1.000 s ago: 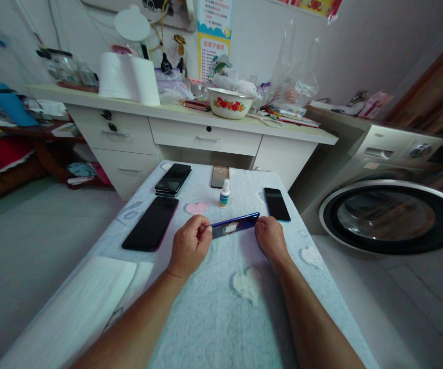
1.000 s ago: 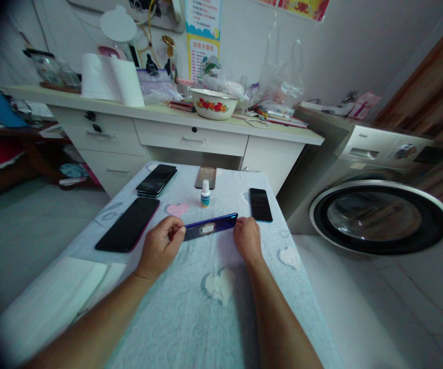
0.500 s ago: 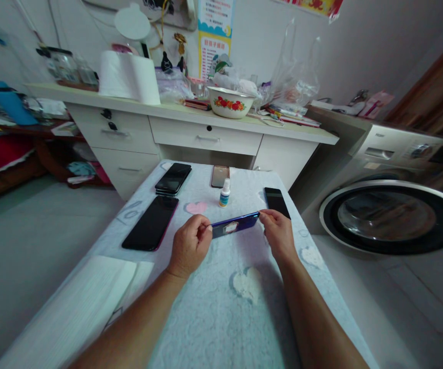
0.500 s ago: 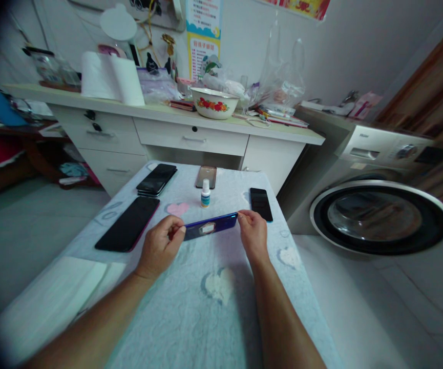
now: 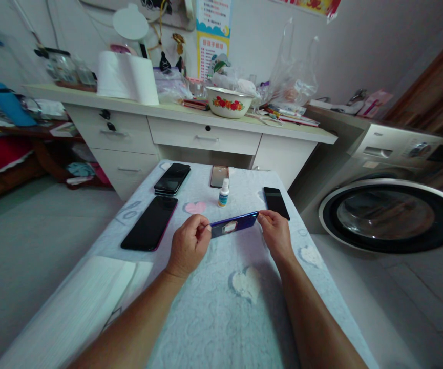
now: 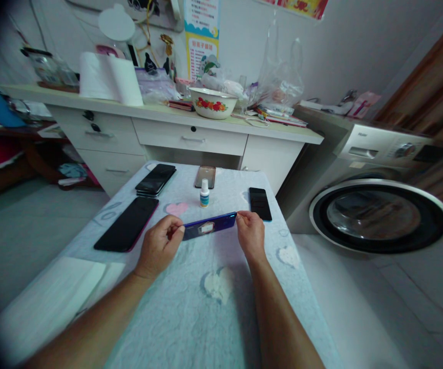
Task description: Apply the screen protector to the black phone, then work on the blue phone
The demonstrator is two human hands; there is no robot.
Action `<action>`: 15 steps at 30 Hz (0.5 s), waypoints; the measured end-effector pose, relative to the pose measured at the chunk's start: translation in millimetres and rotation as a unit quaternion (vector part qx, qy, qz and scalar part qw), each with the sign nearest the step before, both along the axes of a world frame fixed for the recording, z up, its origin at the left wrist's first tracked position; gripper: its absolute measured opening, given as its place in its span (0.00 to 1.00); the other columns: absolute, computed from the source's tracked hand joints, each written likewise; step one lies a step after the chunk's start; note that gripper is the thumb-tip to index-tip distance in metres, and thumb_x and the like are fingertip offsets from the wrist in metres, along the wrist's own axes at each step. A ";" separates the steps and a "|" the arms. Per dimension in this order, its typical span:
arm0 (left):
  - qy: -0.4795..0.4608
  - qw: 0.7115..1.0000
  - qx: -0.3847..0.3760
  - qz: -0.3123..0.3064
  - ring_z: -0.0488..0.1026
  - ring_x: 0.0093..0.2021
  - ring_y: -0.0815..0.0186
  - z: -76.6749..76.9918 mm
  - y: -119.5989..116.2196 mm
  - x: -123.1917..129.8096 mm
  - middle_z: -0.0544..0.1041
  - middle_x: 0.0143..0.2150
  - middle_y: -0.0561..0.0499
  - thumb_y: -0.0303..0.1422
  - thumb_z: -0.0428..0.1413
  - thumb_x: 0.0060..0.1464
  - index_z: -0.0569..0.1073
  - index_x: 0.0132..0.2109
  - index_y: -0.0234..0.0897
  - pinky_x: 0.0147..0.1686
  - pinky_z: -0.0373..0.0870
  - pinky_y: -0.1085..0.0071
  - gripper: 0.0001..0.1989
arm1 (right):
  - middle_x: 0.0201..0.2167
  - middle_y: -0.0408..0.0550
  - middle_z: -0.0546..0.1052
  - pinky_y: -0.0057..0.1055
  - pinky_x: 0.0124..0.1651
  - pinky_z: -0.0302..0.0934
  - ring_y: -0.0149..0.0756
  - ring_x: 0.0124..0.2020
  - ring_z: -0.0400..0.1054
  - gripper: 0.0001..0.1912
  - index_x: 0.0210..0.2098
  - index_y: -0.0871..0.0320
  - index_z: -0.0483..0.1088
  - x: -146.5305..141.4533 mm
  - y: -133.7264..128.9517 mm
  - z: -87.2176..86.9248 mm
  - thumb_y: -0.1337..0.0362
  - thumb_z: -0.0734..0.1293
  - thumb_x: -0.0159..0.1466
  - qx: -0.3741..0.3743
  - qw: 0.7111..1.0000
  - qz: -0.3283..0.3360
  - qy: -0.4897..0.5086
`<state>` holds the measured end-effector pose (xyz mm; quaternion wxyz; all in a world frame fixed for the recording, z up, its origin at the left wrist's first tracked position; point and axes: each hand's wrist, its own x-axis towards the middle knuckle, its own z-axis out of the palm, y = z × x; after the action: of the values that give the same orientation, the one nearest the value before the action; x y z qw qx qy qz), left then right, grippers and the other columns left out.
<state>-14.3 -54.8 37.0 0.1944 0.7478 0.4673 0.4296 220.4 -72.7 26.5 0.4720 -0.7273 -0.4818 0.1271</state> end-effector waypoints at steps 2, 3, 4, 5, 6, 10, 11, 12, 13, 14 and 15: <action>0.002 1.000 0.001 0.000 0.67 0.28 0.69 -0.3 0.1 0.0 0.68 0.26 0.55 0.32 0.50 0.55 0.67 0.33 0.37 0.29 0.61 0.73 0.05 | 0.34 0.55 0.79 0.33 0.40 0.63 0.41 0.36 0.72 0.18 0.39 0.64 0.76 -0.5 0.2 0.6 0.58 0.63 0.57 -0.010 1.000 -0.001 0.002; 0.002 1.000 0.003 -0.001 0.67 0.28 0.69 -0.5 0.1 0.1 0.68 0.26 0.55 0.32 0.50 0.55 0.67 0.33 0.37 0.29 0.61 0.73 0.05 | 0.35 0.56 0.79 0.33 0.41 0.63 0.42 0.37 0.72 0.18 0.38 0.64 0.76 -1.0 0.0 1.5 0.59 0.63 0.57 -0.018 1.000 -0.001 0.000; 0.002 1.000 0.004 -0.001 0.67 0.28 0.69 -0.6 0.1 0.1 0.68 0.26 0.55 0.32 0.50 0.55 0.67 0.33 0.37 0.29 0.61 0.73 0.05 | 0.35 0.56 0.79 0.33 0.41 0.63 0.42 0.38 0.72 0.17 0.38 0.65 0.76 -1.6 -0.3 2.7 0.59 0.63 0.57 -0.029 1.000 -0.002 -0.008; 0.002 1.000 0.006 -0.002 0.67 0.28 0.69 -0.7 0.1 0.1 0.67 0.26 0.55 0.32 0.50 0.55 0.67 0.33 0.37 0.29 0.61 0.73 0.05 | 0.35 0.55 0.79 0.32 0.41 0.62 0.41 0.38 0.72 0.17 0.38 0.64 0.76 -2.3 -0.6 3.9 0.60 0.62 0.57 -0.040 0.999 -0.002 -0.021; 0.002 1.000 0.007 -0.002 0.67 0.28 0.69 -0.9 0.0 0.1 0.67 0.26 0.55 0.32 0.50 0.55 0.67 0.33 0.37 0.30 0.61 0.73 0.05 | 0.34 0.54 0.79 0.32 0.41 0.62 0.41 0.37 0.72 0.17 0.38 0.64 0.77 -2.9 -1.0 4.8 0.61 0.62 0.57 -0.051 0.998 -0.001 -0.036; 0.001 1.000 0.006 -0.002 0.67 0.28 0.69 -1.3 0.0 -0.1 0.67 0.26 0.55 0.32 0.50 0.55 0.66 0.33 0.37 0.30 0.61 0.73 0.05 | 0.35 0.53 0.79 0.29 0.41 0.60 0.39 0.38 0.71 0.15 0.36 0.62 0.77 -4.9 -2.2 6.5 0.64 0.60 0.57 -0.083 0.992 0.000 -0.097; 0.002 1.000 0.005 -0.002 0.67 0.28 0.69 -1.3 0.1 -0.2 0.68 0.26 0.55 0.32 0.50 0.55 0.66 0.33 0.37 0.30 0.61 0.73 0.05 | 0.35 0.53 0.79 0.29 0.41 0.59 0.39 0.38 0.71 0.15 0.36 0.62 0.78 -5.3 -2.3 6.7 0.65 0.60 0.58 -0.092 0.990 0.004 -0.110; 0.002 1.000 0.004 -0.002 0.67 0.28 0.69 -1.3 0.1 -0.2 0.68 0.26 0.55 0.32 0.50 0.55 0.66 0.33 0.38 0.29 0.61 0.73 0.05 | 0.35 0.53 0.79 0.29 0.41 0.59 0.39 0.37 0.71 0.16 0.36 0.61 0.78 -5.7 -2.5 7.0 0.66 0.60 0.58 -0.102 0.987 0.011 -0.121; 0.002 1.000 0.003 -0.002 0.67 0.28 0.69 -1.2 0.1 -0.2 0.68 0.26 0.55 0.32 0.50 0.55 0.66 0.33 0.38 0.29 0.61 0.73 0.04 | 0.33 0.52 0.79 0.29 0.40 0.58 0.38 0.36 0.71 0.16 0.35 0.61 0.78 -6.1 -2.6 7.5 0.67 0.59 0.57 -0.113 0.985 0.021 -0.131; 0.003 1.000 0.002 -0.002 0.67 0.28 0.69 -1.2 0.1 -0.2 0.68 0.26 0.55 0.32 0.50 0.55 0.66 0.33 0.38 0.29 0.61 0.73 0.04 | 0.32 0.52 0.79 0.28 0.39 0.58 0.38 0.35 0.70 0.16 0.34 0.61 0.78 -6.6 -2.8 8.2 0.67 0.59 0.57 -0.122 0.982 0.030 -0.138; 0.004 1.000 0.002 -0.002 0.67 0.28 0.69 -1.1 0.1 -0.1 0.68 0.26 0.55 0.32 0.50 0.55 0.66 0.33 0.38 0.29 0.61 0.73 0.04 | 0.31 0.52 0.79 0.28 0.38 0.57 0.38 0.34 0.70 0.16 0.33 0.61 0.78 -7.0 -3.0 8.9 0.68 0.59 0.57 -0.127 0.981 0.035 -0.142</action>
<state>-14.4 -54.7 35.9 0.1918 0.7506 0.4659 0.4275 213.4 -75.7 35.4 0.2976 -0.7747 -0.5491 0.0992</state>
